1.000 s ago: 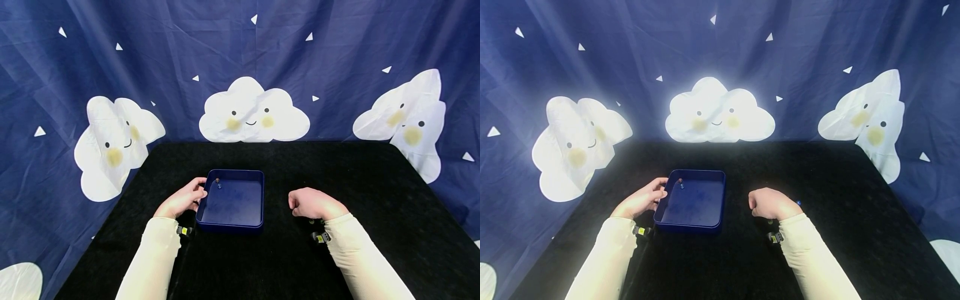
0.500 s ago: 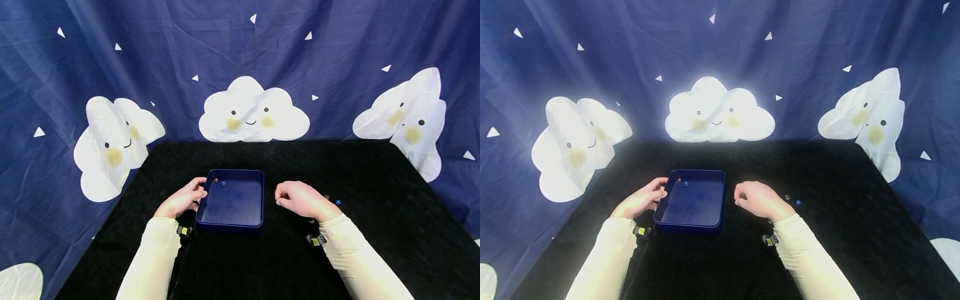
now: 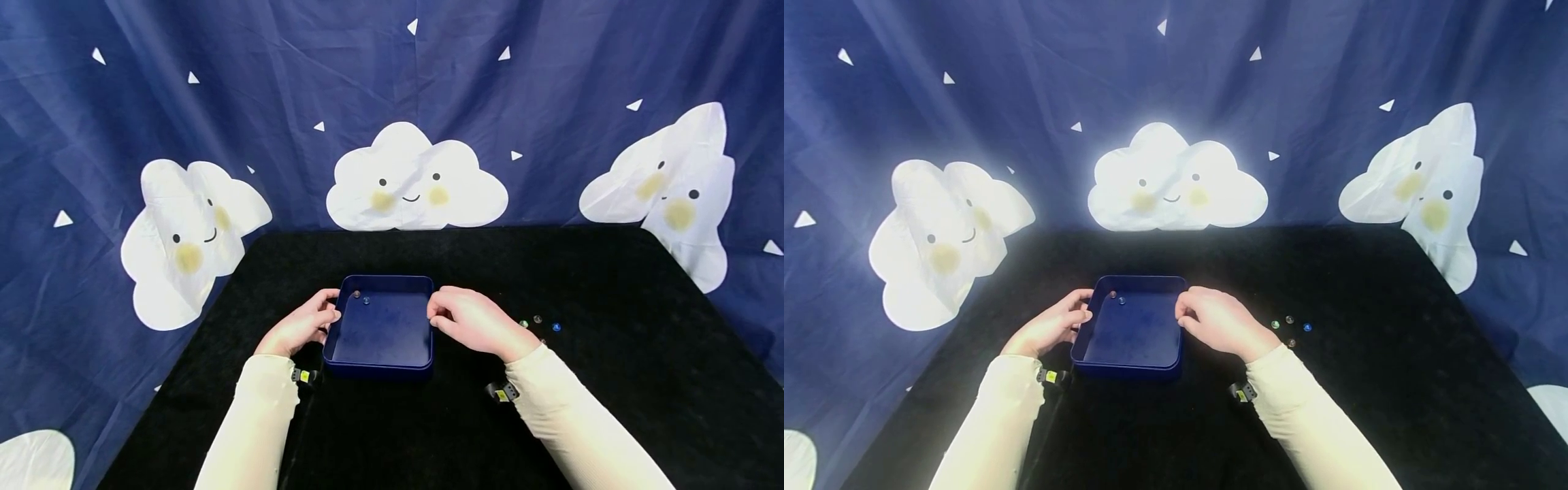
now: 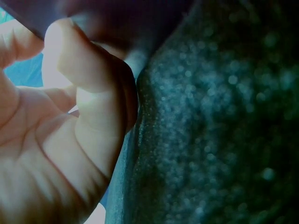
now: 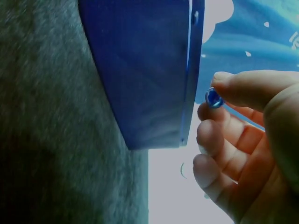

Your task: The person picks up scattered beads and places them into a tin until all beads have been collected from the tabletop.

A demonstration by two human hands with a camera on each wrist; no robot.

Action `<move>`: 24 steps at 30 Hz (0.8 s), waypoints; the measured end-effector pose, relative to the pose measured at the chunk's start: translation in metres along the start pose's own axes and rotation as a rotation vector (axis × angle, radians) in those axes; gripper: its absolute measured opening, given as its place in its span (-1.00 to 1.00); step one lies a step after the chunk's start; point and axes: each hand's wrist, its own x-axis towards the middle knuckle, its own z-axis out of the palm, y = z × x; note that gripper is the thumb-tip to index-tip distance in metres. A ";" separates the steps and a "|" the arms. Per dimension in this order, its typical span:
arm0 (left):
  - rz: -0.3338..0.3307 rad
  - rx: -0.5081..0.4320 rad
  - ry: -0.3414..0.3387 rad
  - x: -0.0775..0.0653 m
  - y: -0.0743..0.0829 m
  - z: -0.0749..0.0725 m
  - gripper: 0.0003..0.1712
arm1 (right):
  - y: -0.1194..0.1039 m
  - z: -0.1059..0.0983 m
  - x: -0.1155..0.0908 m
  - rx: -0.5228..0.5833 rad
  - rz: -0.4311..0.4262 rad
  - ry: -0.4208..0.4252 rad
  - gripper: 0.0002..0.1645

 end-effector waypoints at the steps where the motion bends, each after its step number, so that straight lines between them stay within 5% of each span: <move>1: -0.001 0.000 0.001 0.000 0.000 0.000 -0.36 | -0.002 0.001 0.002 -0.002 -0.008 -0.002 -0.82; 24: -0.014 0.019 0.007 0.002 -0.001 0.001 -0.34 | -0.033 0.009 0.036 -0.109 -0.124 -0.004 -0.84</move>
